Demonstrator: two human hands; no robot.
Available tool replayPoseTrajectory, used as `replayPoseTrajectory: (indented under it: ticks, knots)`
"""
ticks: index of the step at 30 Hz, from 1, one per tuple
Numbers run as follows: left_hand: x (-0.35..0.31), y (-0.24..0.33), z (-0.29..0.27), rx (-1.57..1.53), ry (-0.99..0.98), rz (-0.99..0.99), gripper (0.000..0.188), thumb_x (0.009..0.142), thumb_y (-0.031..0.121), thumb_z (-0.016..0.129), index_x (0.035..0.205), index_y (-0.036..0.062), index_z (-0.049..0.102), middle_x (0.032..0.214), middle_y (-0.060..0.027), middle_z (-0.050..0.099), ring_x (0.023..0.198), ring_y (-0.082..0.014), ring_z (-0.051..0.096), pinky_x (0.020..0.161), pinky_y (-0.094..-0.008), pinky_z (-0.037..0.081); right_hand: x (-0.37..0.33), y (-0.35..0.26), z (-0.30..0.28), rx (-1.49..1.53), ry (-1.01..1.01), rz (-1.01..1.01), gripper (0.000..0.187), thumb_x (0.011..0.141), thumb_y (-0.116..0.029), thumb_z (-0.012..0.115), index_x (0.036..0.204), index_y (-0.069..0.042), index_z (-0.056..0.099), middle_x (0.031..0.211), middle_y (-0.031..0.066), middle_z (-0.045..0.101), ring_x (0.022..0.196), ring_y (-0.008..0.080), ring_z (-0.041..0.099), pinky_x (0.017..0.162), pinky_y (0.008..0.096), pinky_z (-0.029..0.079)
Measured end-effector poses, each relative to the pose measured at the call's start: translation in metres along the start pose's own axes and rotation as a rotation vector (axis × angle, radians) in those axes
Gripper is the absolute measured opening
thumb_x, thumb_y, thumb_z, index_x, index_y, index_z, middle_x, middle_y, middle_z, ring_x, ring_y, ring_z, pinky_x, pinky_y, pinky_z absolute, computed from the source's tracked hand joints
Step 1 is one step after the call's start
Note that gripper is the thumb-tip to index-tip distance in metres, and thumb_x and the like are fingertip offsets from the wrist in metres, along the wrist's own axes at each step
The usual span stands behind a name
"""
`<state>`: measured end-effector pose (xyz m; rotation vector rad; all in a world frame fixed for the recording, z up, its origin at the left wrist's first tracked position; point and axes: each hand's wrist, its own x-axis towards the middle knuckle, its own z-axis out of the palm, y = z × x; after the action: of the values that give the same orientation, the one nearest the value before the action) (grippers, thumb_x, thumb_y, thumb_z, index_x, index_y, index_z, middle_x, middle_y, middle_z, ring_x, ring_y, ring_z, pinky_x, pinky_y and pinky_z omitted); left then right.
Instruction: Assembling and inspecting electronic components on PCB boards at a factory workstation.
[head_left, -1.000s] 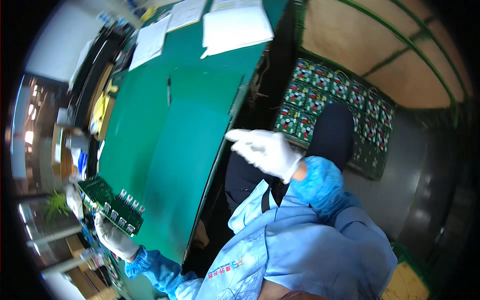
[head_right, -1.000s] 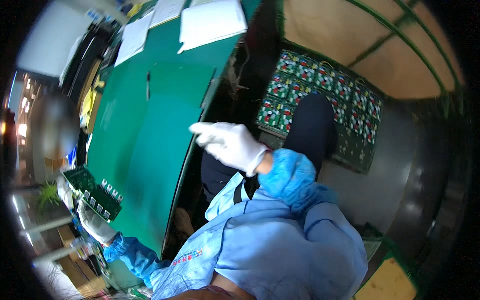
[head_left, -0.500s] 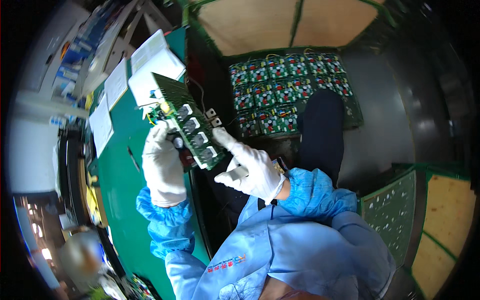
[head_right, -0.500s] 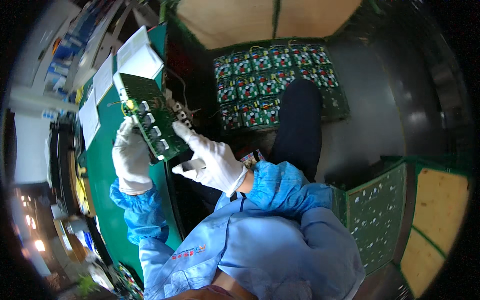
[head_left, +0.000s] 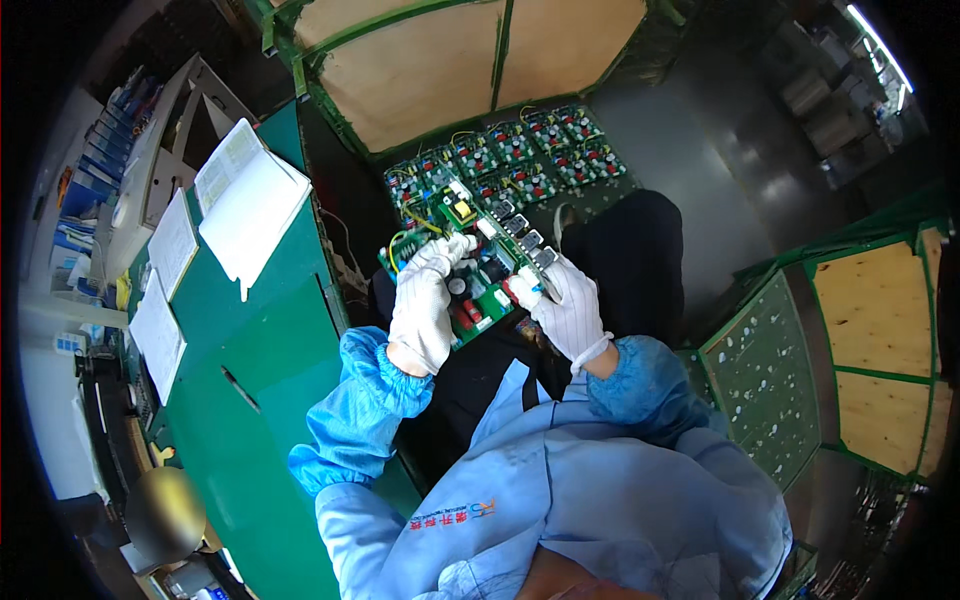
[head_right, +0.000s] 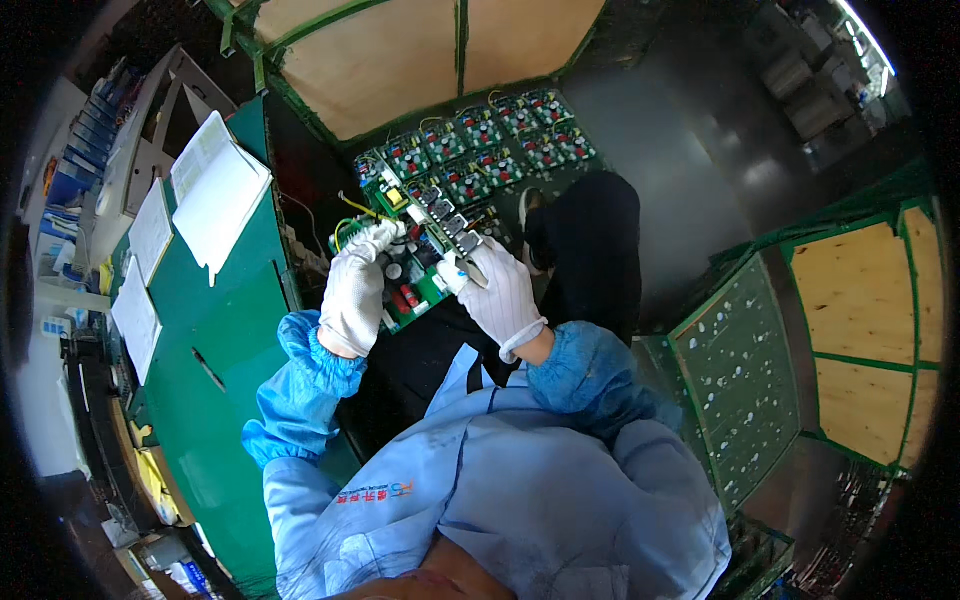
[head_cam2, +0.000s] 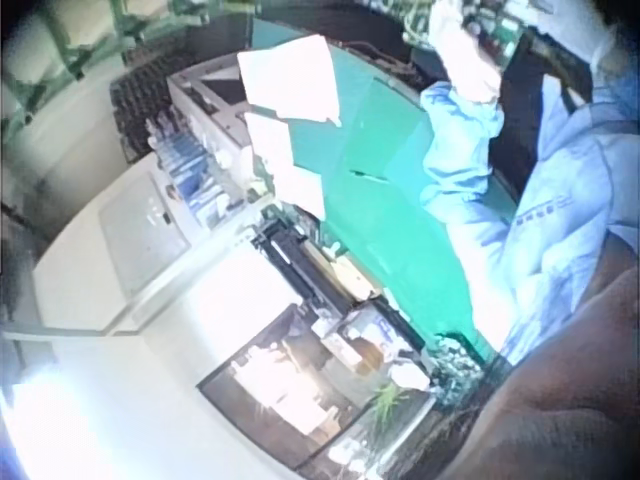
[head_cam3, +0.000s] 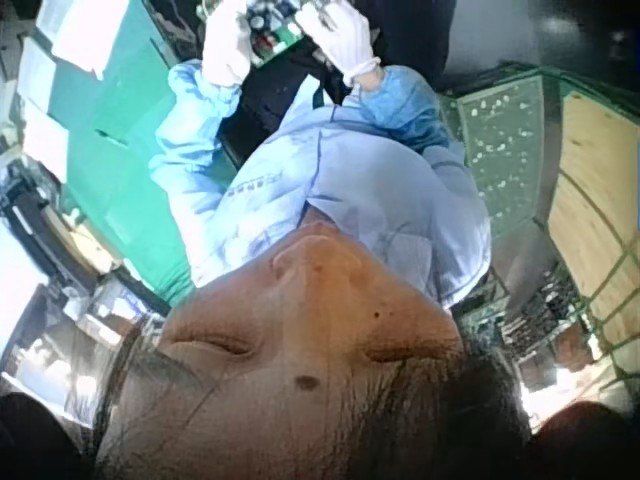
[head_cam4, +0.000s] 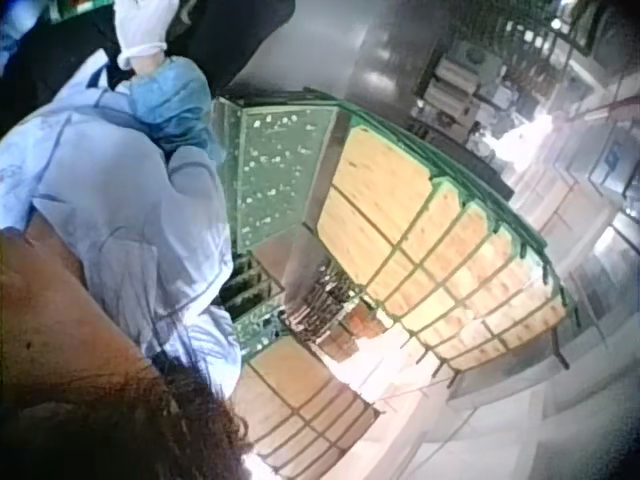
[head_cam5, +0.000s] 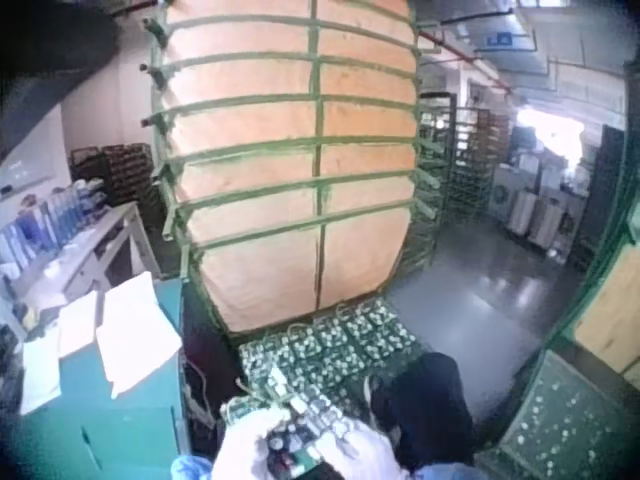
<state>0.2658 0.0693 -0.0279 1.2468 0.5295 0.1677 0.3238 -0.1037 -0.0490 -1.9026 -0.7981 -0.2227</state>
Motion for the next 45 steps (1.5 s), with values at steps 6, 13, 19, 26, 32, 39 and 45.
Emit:
replayPoseTrajectory:
  ticks: [6, 13, 19, 26, 32, 39, 45]
  knots:
    - [0.001, -0.010, 0.006, -0.097, -0.226, -0.152, 0.034, 0.090, 0.030, 0.052, 0.109, 0.0028, 0.060, 0.084, -0.0014, 0.057, 0.077, -0.0135, 0.052, 0.071, -0.0274, 0.042, -0.017, 0.035, -0.012, 0.484, 0.017, 0.694, 0.022, 0.074, -0.008, 0.062, 0.094, 0.002, 0.065, 0.061, 0.0046, 0.057, 0.046, 0.0095, 0.051, 0.045, 0.0244, 0.040]
    - [0.045, -0.051, 0.021, -0.309, -0.338, -0.236, 0.047, 0.094, 0.030, 0.043, 0.126, -0.0044, 0.046, 0.106, -0.0065, 0.057, 0.093, -0.0155, 0.054, 0.074, -0.0295, 0.042, -0.003, 0.168, -0.052, 1.037, 0.211, 1.067, 0.008, 0.083, -0.016, 0.063, 0.080, -0.012, 0.056, 0.057, -0.0047, 0.046, 0.043, 0.0047, 0.040, 0.038, 0.0208, 0.028]
    - [0.111, -0.066, 0.075, -0.098, -0.081, -0.254, 0.039, 0.098, 0.024, 0.033, 0.121, 0.0005, 0.054, 0.090, -0.0012, 0.061, 0.078, -0.0103, 0.054, 0.068, -0.0225, 0.042, 0.034, 0.366, -0.053, 0.972, 0.472, 1.320, 0.014, 0.086, -0.020, 0.064, 0.080, -0.015, 0.053, 0.061, -0.0049, 0.045, 0.046, 0.0061, 0.041, 0.038, 0.0231, 0.028]
    - [0.207, -0.090, 0.149, 0.289, 0.055, -0.314, 0.032, 0.090, -0.004, 0.044, 0.121, 0.0000, 0.052, 0.096, -0.0046, 0.062, 0.079, -0.0119, 0.056, 0.066, -0.0236, 0.046, 0.059, 0.560, -0.004, 0.890, 0.426, 1.462, 0.012, 0.088, -0.025, 0.058, 0.079, -0.017, 0.056, 0.059, -0.0046, 0.044, 0.047, 0.0081, 0.037, 0.042, 0.0257, 0.030]
    - [0.279, -0.124, 0.184, 0.471, 0.055, -0.263, 0.037, 0.086, -0.008, 0.047, 0.121, 0.0008, 0.054, 0.098, -0.0054, 0.064, 0.085, -0.0101, 0.058, 0.076, -0.0229, 0.047, 0.081, 0.657, 0.039, 0.865, 0.493, 1.631, 0.007, 0.086, -0.024, 0.061, 0.084, -0.018, 0.058, 0.060, -0.0060, 0.045, 0.048, 0.0063, 0.037, 0.042, 0.0231, 0.028]
    - [0.339, -0.154, 0.209, 0.316, 0.067, -0.391, 0.032, 0.089, -0.001, 0.047, 0.120, 0.0019, 0.055, 0.096, -0.0044, 0.063, 0.079, -0.0098, 0.054, 0.074, -0.0224, 0.045, 0.097, 0.719, 0.043, 1.002, 0.406, 1.678, 0.018, 0.084, -0.026, 0.066, 0.091, -0.010, 0.063, 0.067, -0.0001, 0.049, 0.056, 0.0107, 0.044, 0.045, 0.0278, 0.029]
    - [0.365, -0.164, 0.208, 0.397, 0.069, -0.422, 0.032, 0.089, 0.000, 0.046, 0.119, 0.0063, 0.056, 0.095, -0.0029, 0.063, 0.075, -0.0106, 0.055, 0.062, -0.0236, 0.045, 0.083, 0.749, 0.075, 0.907, 0.445, 1.751, 0.010, 0.087, -0.023, 0.059, 0.087, -0.014, 0.056, 0.065, -0.0013, 0.045, 0.050, 0.0091, 0.035, 0.043, 0.0236, 0.026]
